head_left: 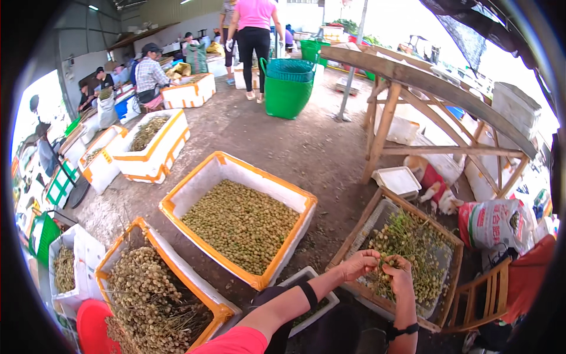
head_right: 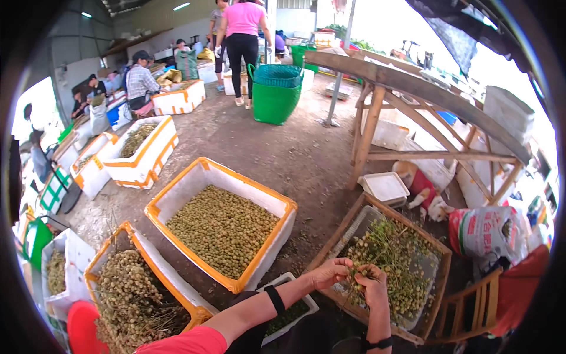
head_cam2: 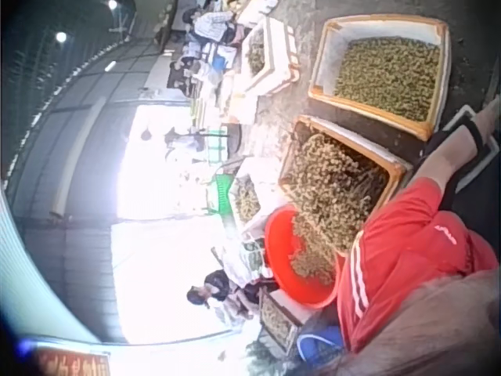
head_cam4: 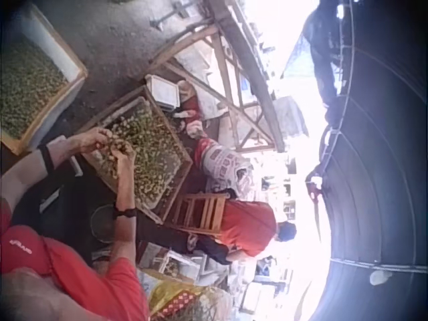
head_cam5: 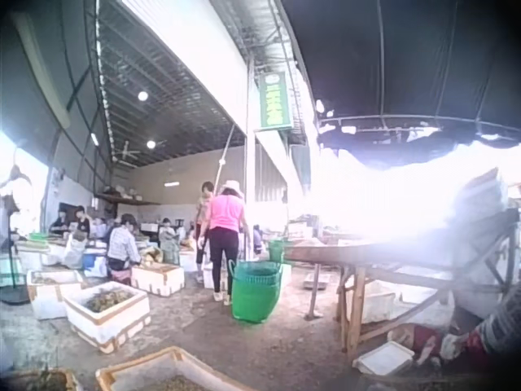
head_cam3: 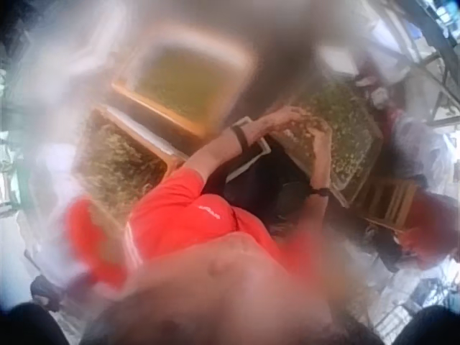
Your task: Picking individual longan fruits from their branches and sorting them into containers.
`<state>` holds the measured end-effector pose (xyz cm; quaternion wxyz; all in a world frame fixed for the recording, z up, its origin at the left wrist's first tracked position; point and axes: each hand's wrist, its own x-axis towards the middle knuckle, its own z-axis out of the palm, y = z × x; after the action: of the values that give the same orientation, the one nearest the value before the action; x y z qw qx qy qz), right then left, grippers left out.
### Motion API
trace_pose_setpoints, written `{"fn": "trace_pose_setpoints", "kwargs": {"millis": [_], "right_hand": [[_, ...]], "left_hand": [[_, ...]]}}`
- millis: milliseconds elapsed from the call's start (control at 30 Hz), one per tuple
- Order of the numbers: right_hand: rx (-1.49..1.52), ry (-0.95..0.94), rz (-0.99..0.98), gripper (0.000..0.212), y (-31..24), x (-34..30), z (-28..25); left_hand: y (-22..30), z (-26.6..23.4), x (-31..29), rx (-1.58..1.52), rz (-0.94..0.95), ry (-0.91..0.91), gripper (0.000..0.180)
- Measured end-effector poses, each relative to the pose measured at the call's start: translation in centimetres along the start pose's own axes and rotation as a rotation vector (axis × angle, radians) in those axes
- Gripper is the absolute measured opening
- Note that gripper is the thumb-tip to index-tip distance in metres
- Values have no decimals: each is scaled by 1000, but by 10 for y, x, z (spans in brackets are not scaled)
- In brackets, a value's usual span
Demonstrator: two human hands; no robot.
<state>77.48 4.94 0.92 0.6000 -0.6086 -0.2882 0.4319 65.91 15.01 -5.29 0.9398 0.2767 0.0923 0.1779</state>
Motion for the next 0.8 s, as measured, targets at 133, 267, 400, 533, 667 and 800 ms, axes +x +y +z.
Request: {"fn": "trace_pose_setpoints", "kwargs": {"millis": [133,267,400,533,667,800], "right_hand": [[111,44,-22,12,11,10,2],[141,77,-3,11,-4,5,-5],[167,-41,-29,11,-3,10,-7],[181,-40,-82,10,15,25,-27],[34,-25,-6,13,8,10,-18],[-95,-53,4,12,2,3,-11]], "left_hand": [[6,-15,-18,-138,69,-28,21],[33,-35,-45,-236,141,-136,25],[80,-76,-107,-303,328,186,27],[113,-82,-158,-214,441,394,34],[127,-82,-183,-247,579,530,41],[132,-106,-206,-330,641,546,41]]}}
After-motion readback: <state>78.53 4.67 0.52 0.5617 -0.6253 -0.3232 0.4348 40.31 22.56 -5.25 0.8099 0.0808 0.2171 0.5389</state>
